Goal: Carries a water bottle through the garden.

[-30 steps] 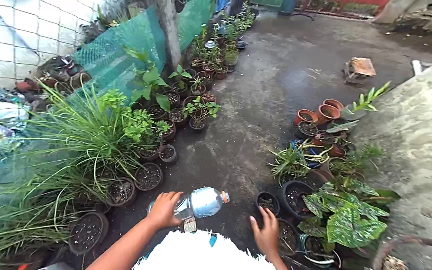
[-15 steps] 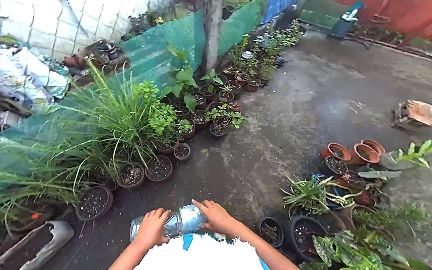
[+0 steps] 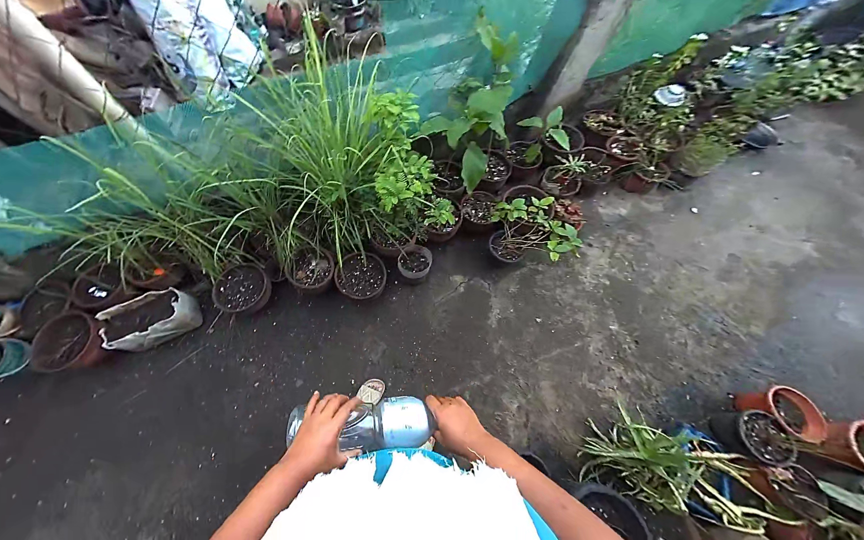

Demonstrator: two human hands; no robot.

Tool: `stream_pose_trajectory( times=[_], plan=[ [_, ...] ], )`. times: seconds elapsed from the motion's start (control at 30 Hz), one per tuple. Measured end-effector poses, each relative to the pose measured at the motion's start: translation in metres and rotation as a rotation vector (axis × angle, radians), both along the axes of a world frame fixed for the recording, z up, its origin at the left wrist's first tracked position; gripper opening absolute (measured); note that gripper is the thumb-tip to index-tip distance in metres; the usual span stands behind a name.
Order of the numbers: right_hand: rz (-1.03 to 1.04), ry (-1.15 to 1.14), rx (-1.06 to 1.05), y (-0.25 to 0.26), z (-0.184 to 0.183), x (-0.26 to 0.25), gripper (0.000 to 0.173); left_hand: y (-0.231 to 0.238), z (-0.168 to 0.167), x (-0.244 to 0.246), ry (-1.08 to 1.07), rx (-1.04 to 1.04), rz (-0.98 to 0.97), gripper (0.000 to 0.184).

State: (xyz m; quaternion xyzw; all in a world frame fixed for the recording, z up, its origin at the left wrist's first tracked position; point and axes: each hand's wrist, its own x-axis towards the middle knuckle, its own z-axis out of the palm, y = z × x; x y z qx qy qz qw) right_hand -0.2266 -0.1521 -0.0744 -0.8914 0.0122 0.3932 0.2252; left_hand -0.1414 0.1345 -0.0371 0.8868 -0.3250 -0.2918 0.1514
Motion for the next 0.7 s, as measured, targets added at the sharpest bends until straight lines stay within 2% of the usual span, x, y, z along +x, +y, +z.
stream_pose_trajectory(
  times=[0.07, 0.13, 0.23, 0.3, 0.33, 0.4, 0.43, 0.53, 0.57, 0.7],
  plan=[
    [-0.024, -0.011, -0.015, -0.007, -0.001, -0.004, 0.05, 0.008, -0.002, -0.013, -0.098, -0.125, 0.219, 0.101],
    [-0.095, -0.017, -0.03, -0.015, 0.002, -0.006, 0.051, 0.017, -0.007, -0.021, -0.077, -0.289, 0.496, 0.102],
    [-0.283, -0.059, 0.022, -0.021, 0.013, -0.008, 0.054, 0.021, -0.009, -0.025, 0.194, -0.63, 1.03, 0.083],
    [-0.433, -0.176, 0.151, -0.018, 0.016, -0.013, 0.058, 0.02, 0.002, -0.022, 0.4, -0.76, 1.359, 0.072],
    [-0.511, -0.264, 0.244, -0.013, 0.014, -0.017, 0.061, 0.022, 0.006, -0.02, 0.451, -0.811, 1.457, 0.072],
    [-0.591, -0.391, 0.38, 0.002, 0.011, -0.021, 0.067, 0.026, 0.012, -0.02, 0.495, -0.918, 1.538, 0.076],
    [-0.547, -0.387, 0.371, 0.008, 0.014, -0.021, 0.067, 0.029, 0.015, -0.022, 0.521, -0.983, 1.552, 0.078],
    [-0.163, -0.211, 0.168, 0.019, 0.029, -0.008, 0.062, 0.037, 0.024, -0.03, 0.649, -1.255, 1.582, 0.081],
    [-0.103, -0.194, 0.133, 0.022, 0.031, -0.004, 0.061, 0.04, 0.027, -0.033, 0.688, -1.314, 1.597, 0.082],
    [-0.146, -0.375, 0.197, 0.027, 0.031, 0.002, 0.057, 0.064, 0.022, -0.048, 0.719, -1.309, 1.592, 0.086]
  ],
)
